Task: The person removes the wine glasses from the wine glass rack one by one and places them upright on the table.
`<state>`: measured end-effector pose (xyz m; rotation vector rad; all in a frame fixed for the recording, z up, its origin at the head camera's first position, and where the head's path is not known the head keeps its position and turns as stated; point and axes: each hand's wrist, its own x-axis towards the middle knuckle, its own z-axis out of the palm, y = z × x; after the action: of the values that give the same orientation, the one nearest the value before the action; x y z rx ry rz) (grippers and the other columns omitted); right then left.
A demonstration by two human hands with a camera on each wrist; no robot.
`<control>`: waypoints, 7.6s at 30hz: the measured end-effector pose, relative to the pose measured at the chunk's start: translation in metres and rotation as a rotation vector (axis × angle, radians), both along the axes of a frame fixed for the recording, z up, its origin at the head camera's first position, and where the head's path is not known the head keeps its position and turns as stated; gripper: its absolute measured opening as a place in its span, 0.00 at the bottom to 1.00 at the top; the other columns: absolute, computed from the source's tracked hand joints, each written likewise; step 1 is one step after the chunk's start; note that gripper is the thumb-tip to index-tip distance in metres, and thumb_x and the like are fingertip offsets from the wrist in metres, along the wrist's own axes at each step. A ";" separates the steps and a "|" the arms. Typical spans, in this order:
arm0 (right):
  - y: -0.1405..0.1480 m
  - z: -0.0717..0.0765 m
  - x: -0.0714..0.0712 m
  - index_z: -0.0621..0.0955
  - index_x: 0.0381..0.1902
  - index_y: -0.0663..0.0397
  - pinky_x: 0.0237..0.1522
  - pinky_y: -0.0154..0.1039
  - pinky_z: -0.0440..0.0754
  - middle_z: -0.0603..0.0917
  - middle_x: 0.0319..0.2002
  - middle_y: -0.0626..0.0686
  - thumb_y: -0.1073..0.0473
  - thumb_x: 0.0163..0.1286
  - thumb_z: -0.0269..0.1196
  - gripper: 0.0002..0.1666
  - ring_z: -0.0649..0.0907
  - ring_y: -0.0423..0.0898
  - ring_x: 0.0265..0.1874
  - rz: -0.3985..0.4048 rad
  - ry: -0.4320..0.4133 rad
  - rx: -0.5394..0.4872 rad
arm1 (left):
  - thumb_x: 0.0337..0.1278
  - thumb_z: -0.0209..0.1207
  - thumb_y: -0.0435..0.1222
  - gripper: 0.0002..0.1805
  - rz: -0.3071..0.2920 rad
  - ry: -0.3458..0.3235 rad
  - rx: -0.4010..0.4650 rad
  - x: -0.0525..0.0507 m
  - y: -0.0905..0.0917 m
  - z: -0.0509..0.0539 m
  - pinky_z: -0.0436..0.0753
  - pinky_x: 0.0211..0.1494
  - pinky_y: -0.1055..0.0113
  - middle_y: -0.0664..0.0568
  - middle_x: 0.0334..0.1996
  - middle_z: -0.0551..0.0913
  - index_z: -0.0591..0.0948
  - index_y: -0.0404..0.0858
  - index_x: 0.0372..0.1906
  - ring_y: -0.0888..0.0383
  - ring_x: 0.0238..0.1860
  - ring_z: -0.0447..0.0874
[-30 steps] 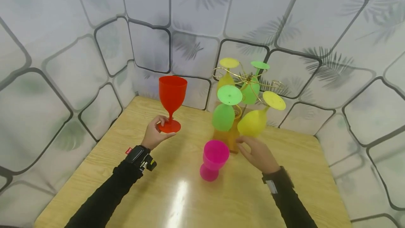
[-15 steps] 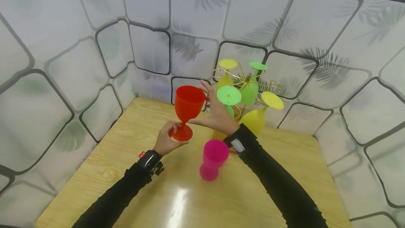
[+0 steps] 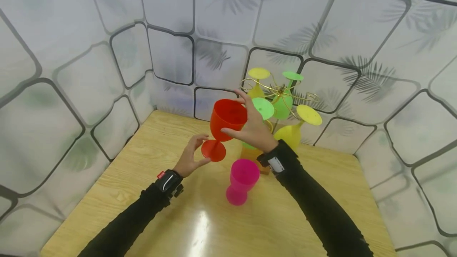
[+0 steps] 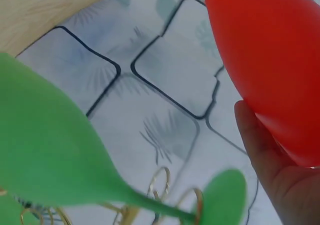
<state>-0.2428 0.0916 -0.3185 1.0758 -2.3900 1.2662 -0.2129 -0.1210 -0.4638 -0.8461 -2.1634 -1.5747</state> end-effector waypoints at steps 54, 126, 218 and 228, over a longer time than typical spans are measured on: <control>0.144 -0.164 0.064 0.57 0.70 0.56 0.55 0.57 0.77 0.69 0.64 0.59 0.60 0.40 0.79 0.62 0.74 0.56 0.59 -0.218 -0.142 0.141 | 0.65 0.53 0.37 0.23 0.058 -0.115 -0.304 -0.016 -0.005 0.011 0.72 0.61 0.46 0.40 0.56 0.76 0.68 0.35 0.63 0.45 0.58 0.74; 0.167 0.069 -0.078 0.68 0.64 0.51 0.57 0.61 0.71 0.74 0.60 0.66 0.43 0.57 0.67 0.41 0.71 0.64 0.59 -0.273 -0.159 0.615 | 0.60 0.58 0.45 0.23 0.030 -0.183 -0.732 -0.023 0.017 0.046 0.79 0.54 0.55 0.45 0.51 0.79 0.73 0.41 0.57 0.51 0.53 0.78; 0.161 -0.082 0.029 0.56 0.65 0.72 0.63 0.34 0.72 0.67 0.66 0.49 0.79 0.53 0.63 0.43 0.66 0.45 0.69 0.284 -0.381 -0.245 | 0.27 0.74 0.25 0.50 -0.045 0.010 0.065 0.003 0.043 0.145 0.77 0.59 0.55 0.42 0.56 0.75 0.63 0.33 0.64 0.50 0.53 0.76; 0.193 -0.089 0.026 0.58 0.64 0.73 0.59 0.30 0.75 0.72 0.64 0.51 0.76 0.63 0.55 0.32 0.73 0.39 0.63 0.142 -0.357 -0.304 | 0.27 0.76 0.32 0.49 0.111 -0.057 -0.090 0.005 0.006 0.080 0.81 0.53 0.53 0.43 0.52 0.79 0.65 0.36 0.63 0.50 0.49 0.79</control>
<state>-0.2167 0.2850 -0.4078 1.0098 -2.2749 1.9409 -0.2081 -0.1150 -0.3837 -0.7015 -2.2950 -1.4741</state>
